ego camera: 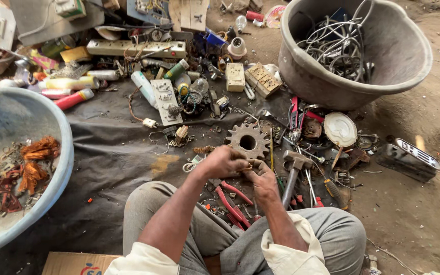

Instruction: The person sits on a tarp on the ground and uses pliers, a hammer, and their hands to break apart and remove copper wire and components from electronic scrap, including a circular board and a metal gear.

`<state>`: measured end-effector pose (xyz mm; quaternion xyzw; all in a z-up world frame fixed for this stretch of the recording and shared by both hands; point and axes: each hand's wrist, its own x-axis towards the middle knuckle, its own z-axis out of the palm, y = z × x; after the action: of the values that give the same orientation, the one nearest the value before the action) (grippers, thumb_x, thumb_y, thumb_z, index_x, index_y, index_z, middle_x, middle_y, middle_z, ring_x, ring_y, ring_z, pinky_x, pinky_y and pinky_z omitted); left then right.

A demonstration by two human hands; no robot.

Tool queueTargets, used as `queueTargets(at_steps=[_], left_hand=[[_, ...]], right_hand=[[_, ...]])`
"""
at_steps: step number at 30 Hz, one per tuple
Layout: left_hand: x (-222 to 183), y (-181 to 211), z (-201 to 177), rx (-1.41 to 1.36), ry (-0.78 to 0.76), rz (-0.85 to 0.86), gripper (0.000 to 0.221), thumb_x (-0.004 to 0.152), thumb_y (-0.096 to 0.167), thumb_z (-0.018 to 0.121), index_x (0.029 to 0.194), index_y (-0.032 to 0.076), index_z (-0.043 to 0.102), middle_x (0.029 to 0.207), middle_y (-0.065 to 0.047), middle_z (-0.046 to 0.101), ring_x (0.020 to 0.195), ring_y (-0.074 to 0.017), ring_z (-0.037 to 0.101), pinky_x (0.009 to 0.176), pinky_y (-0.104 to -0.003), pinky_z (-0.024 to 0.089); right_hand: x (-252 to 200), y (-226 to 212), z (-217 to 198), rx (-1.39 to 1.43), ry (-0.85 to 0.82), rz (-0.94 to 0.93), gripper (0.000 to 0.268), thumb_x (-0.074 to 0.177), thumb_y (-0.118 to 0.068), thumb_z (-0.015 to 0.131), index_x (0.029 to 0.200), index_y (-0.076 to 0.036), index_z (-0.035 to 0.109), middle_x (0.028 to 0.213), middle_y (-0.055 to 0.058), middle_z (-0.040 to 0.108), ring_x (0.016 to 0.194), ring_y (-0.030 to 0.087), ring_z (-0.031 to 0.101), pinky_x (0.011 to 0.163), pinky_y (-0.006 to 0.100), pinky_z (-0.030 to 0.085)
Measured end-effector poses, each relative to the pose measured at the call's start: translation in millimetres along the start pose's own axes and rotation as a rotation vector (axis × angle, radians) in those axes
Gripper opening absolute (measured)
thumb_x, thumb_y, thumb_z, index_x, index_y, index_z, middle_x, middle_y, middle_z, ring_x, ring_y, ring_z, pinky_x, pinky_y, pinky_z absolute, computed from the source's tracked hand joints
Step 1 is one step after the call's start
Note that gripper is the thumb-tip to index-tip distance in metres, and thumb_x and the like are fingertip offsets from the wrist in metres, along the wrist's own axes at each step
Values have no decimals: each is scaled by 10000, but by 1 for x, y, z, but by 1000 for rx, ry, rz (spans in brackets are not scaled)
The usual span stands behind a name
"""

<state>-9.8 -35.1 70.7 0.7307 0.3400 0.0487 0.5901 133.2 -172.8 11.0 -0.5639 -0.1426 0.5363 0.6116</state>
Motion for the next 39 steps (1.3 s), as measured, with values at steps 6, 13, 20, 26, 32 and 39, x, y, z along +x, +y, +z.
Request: queueTargets(at_steps=[6,13,20,26,32,39], left_hand=[[-11,-10,21,498,312,222,146,959,220,690,967,103,777,872,-142,771,773,-294,744,727,-429,590],[-23,-13,18,437,528,484,147,822,151,764,941,65,751,924,-121,757,830,-319,735,755,-420,590],[-46,-10,35,139,599,243,181,876,99,740,1046,46,770,980,-106,775,816,-206,749,743,-333,623],[-46,-22,40,-47,551,22,197,907,99,740,1092,38,767,958,-102,800,784,-122,731,712,-274,619],[-45,-42,45,-508,472,-16,232,897,67,729,1110,-24,724,931,-108,777,757,-134,730,678,-251,615],[-63,-27,46,-442,556,-221,210,944,135,736,1088,-18,742,926,-163,746,639,-143,626,562,-296,526]], right_hand=[[-8,-8,23,194,-160,-56,328,855,20,602,1182,13,578,1051,124,729,890,238,768,829,415,678],[0,-3,12,-94,-139,-57,261,992,-55,595,1214,46,691,1009,125,750,825,179,708,764,292,611],[-2,2,16,-246,-274,-45,234,984,-87,611,1154,28,724,981,102,742,805,132,691,718,271,613],[-18,-1,22,-653,-122,-405,154,942,-86,669,1049,-23,760,994,116,711,826,164,701,721,273,643],[-31,-8,23,-715,-112,-505,142,922,-76,686,1029,-46,773,1028,99,726,872,194,738,766,293,639],[-30,-2,28,-482,-98,-88,235,920,-95,635,1131,-39,723,1141,65,663,912,207,731,742,388,637]])
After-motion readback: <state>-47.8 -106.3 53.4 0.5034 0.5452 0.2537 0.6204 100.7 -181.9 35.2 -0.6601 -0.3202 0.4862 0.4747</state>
